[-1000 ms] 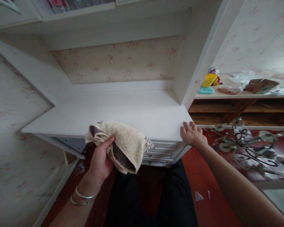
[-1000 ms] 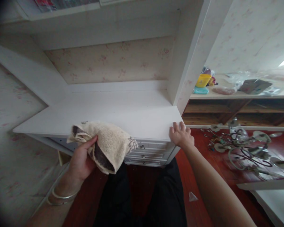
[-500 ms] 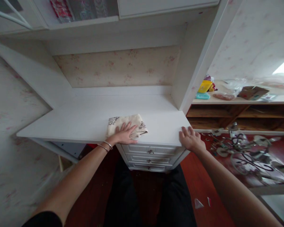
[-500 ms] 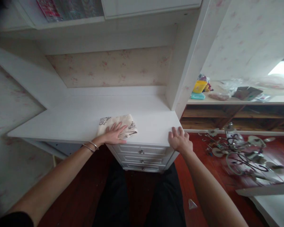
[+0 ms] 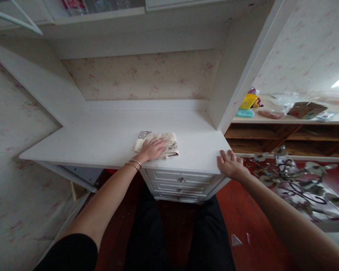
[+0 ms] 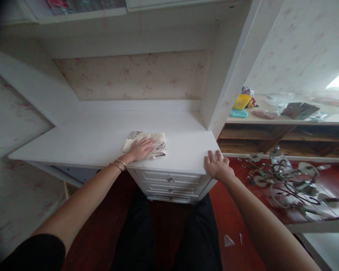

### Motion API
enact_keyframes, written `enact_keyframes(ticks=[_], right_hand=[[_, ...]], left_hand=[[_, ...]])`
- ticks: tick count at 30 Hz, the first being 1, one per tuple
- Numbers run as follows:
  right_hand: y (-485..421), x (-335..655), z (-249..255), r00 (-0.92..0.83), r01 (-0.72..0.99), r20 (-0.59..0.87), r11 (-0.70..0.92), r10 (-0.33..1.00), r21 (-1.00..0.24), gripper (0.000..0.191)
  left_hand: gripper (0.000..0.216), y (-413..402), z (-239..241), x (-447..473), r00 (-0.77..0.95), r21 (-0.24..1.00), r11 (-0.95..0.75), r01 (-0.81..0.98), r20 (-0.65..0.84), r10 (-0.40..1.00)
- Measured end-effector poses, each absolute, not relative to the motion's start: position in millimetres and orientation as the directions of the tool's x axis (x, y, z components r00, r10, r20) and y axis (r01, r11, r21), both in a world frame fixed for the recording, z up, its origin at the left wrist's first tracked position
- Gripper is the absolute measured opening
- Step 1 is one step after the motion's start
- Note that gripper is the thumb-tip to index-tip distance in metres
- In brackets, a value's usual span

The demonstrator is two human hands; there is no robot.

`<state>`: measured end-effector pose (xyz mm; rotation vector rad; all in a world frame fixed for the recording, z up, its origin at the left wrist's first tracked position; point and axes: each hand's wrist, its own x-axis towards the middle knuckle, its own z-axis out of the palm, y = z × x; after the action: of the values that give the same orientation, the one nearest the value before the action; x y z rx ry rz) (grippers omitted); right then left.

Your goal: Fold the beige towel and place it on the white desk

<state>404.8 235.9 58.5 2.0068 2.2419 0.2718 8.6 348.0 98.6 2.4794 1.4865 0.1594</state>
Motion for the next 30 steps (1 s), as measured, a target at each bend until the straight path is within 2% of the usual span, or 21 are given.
enact_keyframes(ticks=[4, 6, 8, 10, 13, 15, 18, 25, 30], right_hand=[[236, 405, 58, -0.088, 0.978, 0.029, 0.081, 0.996, 0.194, 0.043], [236, 405, 59, -0.091, 0.979, 0.022, 0.086, 0.996, 0.183, 0.043], [235, 404, 63, -0.106, 0.980, 0.012, 0.102, 0.994, 0.170, 0.044], [233, 400, 67, -0.075, 0.992, 0.020, 0.072, 0.997, 0.104, 0.044], [228, 389, 76, 0.098, 0.995, 0.061, -0.095, 0.993, -0.043, 0.049], [223, 381, 81, 0.250, 0.962, 0.070, -0.239, 0.966, -0.134, 0.054], [217, 372, 87, 0.368, 0.913, 0.076, -0.345, 0.927, -0.216, 0.054], [213, 369, 84, 0.401, 0.901, 0.157, -0.359, 0.902, -0.242, 0.047], [209, 372, 63, 0.391, 0.912, 0.404, -0.287, 0.827, -0.294, 0.045]], left_hand=[[0.063, 355, 103, 2, 0.500, 0.315, -0.495, 0.810, 0.070, 0.863], [0.061, 360, 109, -18, 0.471, 0.359, -0.511, 0.781, 0.199, 0.860], [0.058, 362, 113, -48, 0.342, 0.357, -0.460, 0.813, 0.347, 0.873], [0.052, 359, 113, -83, 0.186, 0.327, -0.326, 0.887, 0.394, 0.900], [0.047, 346, 104, -124, -0.063, 0.258, -0.008, 0.966, 0.263, 0.963], [0.047, 336, 95, -136, -0.133, 0.167, 0.107, 0.980, 0.156, 0.979], [0.050, 326, 85, -135, -0.130, 0.082, 0.120, 0.989, 0.128, 0.983], [0.055, 326, 84, -133, -0.122, 0.077, 0.111, 0.991, 0.155, 0.980], [0.054, 325, 83, -134, -0.115, 0.066, 0.104, 0.992, 0.189, 0.975]])
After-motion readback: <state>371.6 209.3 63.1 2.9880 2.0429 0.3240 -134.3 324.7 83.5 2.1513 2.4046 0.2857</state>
